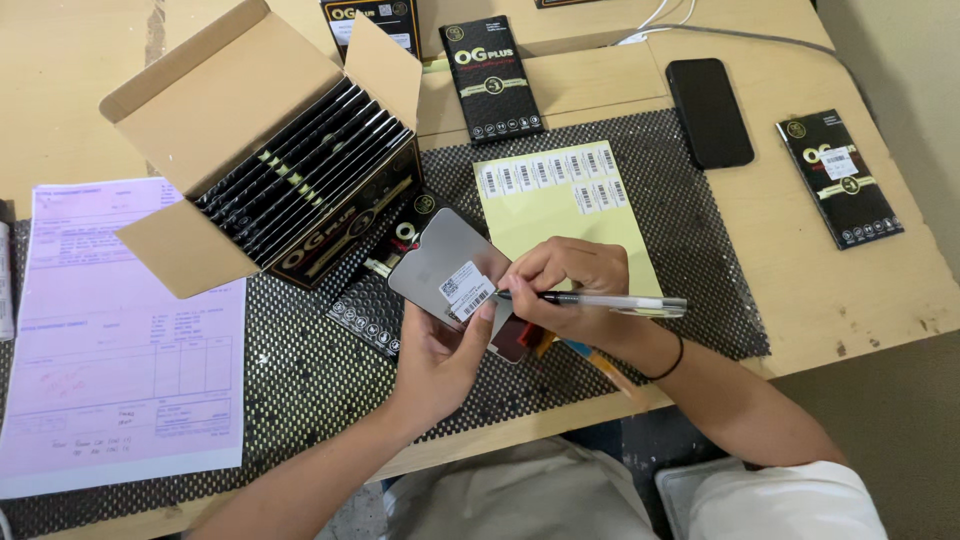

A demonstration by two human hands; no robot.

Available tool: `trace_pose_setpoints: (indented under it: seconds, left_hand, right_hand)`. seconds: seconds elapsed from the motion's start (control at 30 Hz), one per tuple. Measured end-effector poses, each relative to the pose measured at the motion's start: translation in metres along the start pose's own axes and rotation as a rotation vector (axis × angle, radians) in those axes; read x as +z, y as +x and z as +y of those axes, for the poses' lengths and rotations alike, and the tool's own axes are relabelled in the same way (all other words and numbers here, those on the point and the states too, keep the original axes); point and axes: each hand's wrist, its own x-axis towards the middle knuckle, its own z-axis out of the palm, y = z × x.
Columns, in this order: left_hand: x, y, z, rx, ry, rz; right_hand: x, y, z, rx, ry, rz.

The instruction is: The person labels replacement screens by peeling a barcode from a sheet and applying it to the back of the screen, writes on the label with a pen, and then places the labeled screen into a box.

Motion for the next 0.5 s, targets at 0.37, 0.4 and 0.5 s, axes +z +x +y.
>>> trace_pose_setpoints:
  seconds: [0.37, 0.4, 0.5]
  left_hand:
    - [-0.002, -0.006, -0.013, 0.037, 0.006, -0.05]
    - [-0.003, -0.008, -0.014, 0.033, 0.013, -0.048]
    - [0.0, -0.005, -0.005, 0.036, -0.005, -0.041]
  right_hand:
    - [0.003, 0.001, -0.001, -0.067, -0.003, -0.014]
    - [0.003, 0.001, -0.001, -0.066, -0.014, -0.012]
    - [0.002, 0.001, -0.003, -0.076, -0.021, -0.025]
